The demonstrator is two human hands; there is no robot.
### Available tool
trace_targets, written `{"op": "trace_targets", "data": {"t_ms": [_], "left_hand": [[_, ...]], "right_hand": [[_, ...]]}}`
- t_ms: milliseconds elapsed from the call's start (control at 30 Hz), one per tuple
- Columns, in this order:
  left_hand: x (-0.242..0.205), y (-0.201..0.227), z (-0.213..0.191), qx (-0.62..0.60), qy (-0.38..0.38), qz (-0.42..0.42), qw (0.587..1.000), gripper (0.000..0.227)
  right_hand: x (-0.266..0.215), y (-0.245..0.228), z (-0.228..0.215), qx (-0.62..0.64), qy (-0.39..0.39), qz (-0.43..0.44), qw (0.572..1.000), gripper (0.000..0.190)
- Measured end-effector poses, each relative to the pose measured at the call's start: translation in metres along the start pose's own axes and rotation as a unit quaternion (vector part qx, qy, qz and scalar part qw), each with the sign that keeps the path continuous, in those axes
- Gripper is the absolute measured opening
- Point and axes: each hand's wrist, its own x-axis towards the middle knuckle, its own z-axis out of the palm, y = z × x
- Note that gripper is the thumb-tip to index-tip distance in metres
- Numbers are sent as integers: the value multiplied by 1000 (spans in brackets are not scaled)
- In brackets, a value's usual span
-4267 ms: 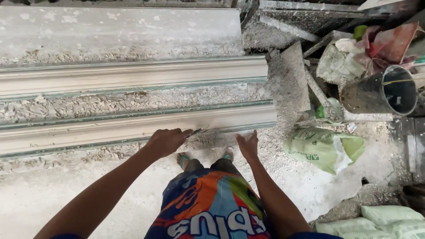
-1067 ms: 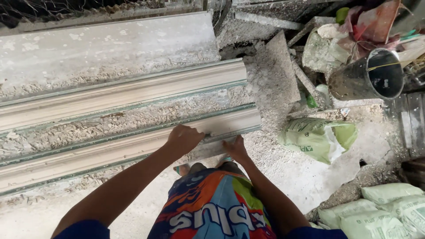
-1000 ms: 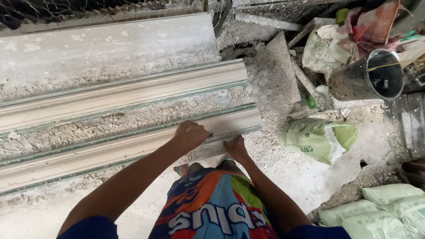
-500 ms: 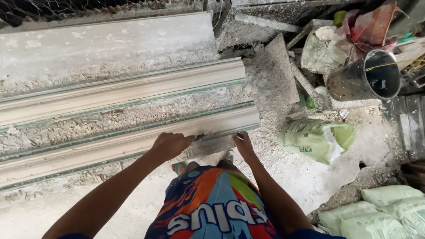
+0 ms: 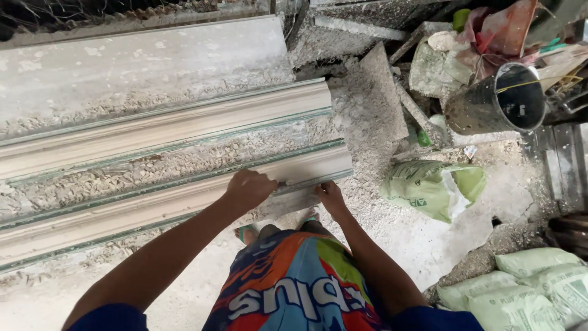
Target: Trim and refine the edges of decorative plaster cornices using a hand scraper.
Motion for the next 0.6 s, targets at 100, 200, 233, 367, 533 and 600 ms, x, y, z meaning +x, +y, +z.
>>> {"op": "trace_targets", "data": {"t_ms": [100,200,233,367,533,600], "left_hand": [[9,-33,-17,-140,-56,-17,988,26],[-20,-24,-49,-201,-67,-55,976,34],[-27,-23,-57,-198,-62,-56,977,34],[-65,-3,-71,-132,-62,-62,987,38],[-77,6,-63,-152,-75,-83,982,40],[-78,9,-68,-118,-89,-83,986,41]], "right_hand": [[-8,-17,-7,-14,-38,19,999,55],[-7,-15,-7,-27,-38,11,999,54],[1,-13,-6,-26,-37,5,999,54],[-4,-8,-5,-5,-9,-21,1000,46],[-16,-26,1,-20,22,-15,999,42],[-18,-32,3,-12,27,-13,999,43]]}}
